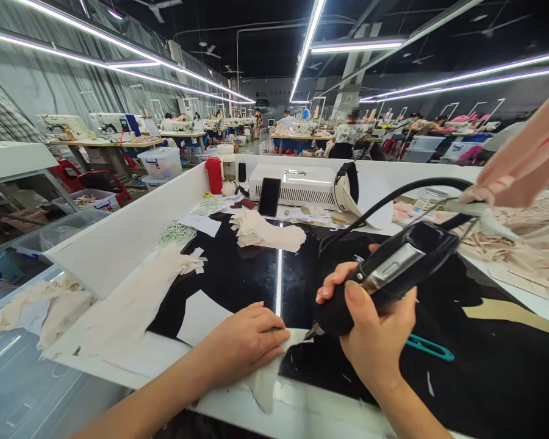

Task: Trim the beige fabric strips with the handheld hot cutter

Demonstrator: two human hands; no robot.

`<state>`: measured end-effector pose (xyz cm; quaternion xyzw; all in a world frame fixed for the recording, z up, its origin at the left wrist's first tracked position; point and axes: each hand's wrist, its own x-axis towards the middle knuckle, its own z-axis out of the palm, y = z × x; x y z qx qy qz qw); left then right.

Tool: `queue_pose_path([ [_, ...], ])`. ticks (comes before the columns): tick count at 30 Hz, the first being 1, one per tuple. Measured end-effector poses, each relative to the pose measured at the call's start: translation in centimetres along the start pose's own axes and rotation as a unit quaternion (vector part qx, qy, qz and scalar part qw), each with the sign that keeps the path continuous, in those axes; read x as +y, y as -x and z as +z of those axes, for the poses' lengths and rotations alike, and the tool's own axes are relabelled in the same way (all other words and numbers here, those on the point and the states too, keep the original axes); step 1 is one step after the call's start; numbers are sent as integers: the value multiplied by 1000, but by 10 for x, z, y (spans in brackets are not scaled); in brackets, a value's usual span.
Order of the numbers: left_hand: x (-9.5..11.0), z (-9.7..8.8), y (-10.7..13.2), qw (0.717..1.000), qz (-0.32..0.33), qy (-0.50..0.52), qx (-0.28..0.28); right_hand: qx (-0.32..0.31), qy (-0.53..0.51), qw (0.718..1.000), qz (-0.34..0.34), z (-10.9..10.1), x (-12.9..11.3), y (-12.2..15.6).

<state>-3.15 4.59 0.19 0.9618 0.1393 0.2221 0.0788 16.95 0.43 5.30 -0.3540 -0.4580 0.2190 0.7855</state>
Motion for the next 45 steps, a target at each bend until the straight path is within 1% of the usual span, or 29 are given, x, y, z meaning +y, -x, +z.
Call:
queue_pose_path([
  [5,0,-2,-1,1000,0,7,-1,3,16,1000,-7,-4,1,-1],
  [10,1,-3,0,1000,0,-2,-2,1,9,1000,-11,-2,2,0],
  [14,0,-2,2,1000,-2,3,-6,-4,5,1000,1,-2,1,0],
  [17,0,-2,1,1000,0,-12,-9,-8,10,1000,-3,-2,1,1],
  [22,7,-2,-1,997,32,-62,22,-3,22,1000,-5,-4,0,2],
  [24,12,-1,1,997,18,-70,24,4,21,1000,-5,-4,-1,3],
  [29,19,3,11,996,-51,-69,-17,17,17,1000,-6,-5,-4,7],
  [32,20,5,13,995,-69,-70,-22,24,19,999,-9,-5,-6,10],
  [35,21,5,12,994,-70,-78,-17,30,16,999,-14,-6,-8,13],
  [39,23,5,13,994,-49,-94,8,37,16,999,-13,-6,-11,16],
  [42,26,6,14,991,-46,-127,18,44,19,999,-15,-6,-13,19],
  [45,32,10,11,984,-56,-171,10,51,25,998,-14,-5,-15,21],
])
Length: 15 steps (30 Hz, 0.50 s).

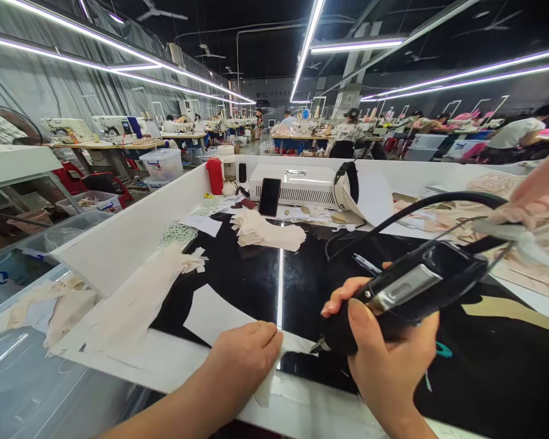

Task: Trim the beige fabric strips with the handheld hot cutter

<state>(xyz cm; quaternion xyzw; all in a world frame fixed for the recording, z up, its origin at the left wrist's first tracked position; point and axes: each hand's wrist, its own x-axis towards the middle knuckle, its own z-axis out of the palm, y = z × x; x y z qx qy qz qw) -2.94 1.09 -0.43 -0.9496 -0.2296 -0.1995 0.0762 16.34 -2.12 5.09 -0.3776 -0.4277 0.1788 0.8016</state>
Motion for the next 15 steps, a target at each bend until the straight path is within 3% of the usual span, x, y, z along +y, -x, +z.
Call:
queue_pose_path([
  [8,25,13,-5,998,-20,-64,8,10,13,1000,-1,0,0,3],
  [15,28,19,2,995,-10,-102,8,4,6,1000,5,2,0,3],
])
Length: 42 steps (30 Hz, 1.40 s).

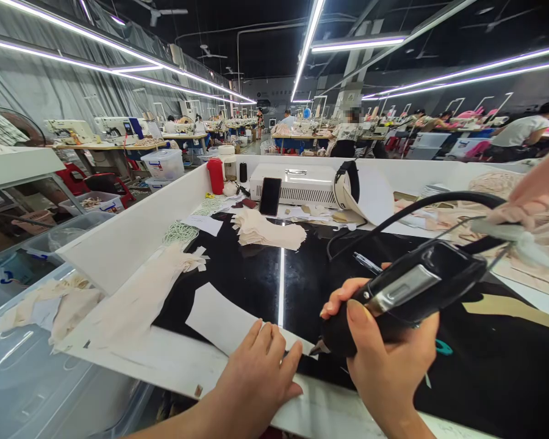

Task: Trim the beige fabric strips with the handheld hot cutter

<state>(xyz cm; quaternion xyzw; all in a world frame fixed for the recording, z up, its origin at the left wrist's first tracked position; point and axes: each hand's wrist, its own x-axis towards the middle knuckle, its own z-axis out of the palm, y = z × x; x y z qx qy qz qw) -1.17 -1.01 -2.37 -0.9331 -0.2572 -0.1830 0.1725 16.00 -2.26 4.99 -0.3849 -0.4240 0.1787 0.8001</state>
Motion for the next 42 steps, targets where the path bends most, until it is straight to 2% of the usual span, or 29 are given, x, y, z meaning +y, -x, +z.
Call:
queue_pose_path([
  [9,0,2,1,1000,2,-1,3,-6,1,1000,-7,5,4,-10],
  [15,-5,0,3,999,0,42,12,-15,4,1000,-11,4,6,-8],
  [18,-10,-7,5,997,-7,75,6,-16,-4,1000,-11,4,5,-8],
  [25,-22,-33,2,984,-46,157,-68,-11,-11,1000,-17,3,3,-4],
  [29,-25,-40,-2,976,-64,186,-89,-4,-9,1000,-14,4,2,-2],
  [34,-24,-37,-3,979,-58,171,-91,-2,-10,1000,-4,4,1,0],
  [42,-8,-19,-5,996,-17,88,-31,-4,-15,1000,-4,3,0,0],
])
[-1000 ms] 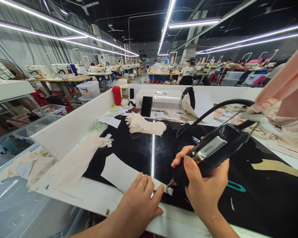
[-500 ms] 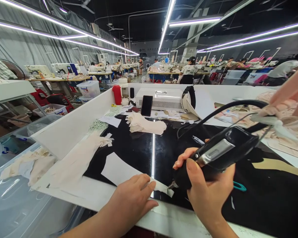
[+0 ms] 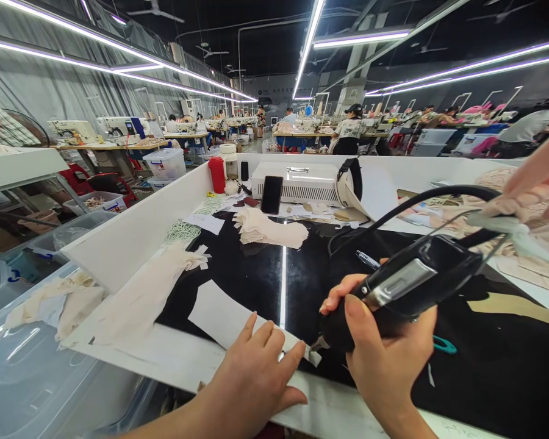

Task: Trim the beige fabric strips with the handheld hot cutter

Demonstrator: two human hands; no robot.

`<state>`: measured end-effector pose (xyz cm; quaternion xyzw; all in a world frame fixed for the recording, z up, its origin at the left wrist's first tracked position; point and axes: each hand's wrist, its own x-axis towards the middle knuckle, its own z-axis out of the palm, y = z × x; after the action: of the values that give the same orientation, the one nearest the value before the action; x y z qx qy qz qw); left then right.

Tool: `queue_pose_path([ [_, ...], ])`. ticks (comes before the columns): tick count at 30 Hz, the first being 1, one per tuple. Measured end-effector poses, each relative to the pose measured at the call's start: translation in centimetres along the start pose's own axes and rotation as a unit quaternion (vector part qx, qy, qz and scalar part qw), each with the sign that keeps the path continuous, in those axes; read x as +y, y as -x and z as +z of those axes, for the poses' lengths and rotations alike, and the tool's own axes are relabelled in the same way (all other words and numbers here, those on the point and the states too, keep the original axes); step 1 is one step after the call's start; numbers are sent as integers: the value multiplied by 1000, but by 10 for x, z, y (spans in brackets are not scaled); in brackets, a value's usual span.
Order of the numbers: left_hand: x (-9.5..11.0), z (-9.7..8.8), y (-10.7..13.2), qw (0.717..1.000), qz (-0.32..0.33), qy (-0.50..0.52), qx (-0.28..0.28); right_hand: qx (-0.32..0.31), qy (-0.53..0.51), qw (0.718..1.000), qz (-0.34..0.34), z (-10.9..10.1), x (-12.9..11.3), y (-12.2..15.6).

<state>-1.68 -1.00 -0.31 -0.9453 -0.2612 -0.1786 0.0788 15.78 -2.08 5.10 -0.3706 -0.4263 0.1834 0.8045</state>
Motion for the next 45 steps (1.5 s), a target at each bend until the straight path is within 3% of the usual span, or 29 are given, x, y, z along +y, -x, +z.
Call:
queue_pose_path([
  [10,6,5,6,998,18,-61,-8,-4,-1,1000,2,-1,-1,1],
  [30,8,16,12,1000,-2,15,17,-33,-24,999,23,16,8,-7],
  [45,3,18,17,1000,8,1,13,-29,-28,999,36,27,10,-7],
])
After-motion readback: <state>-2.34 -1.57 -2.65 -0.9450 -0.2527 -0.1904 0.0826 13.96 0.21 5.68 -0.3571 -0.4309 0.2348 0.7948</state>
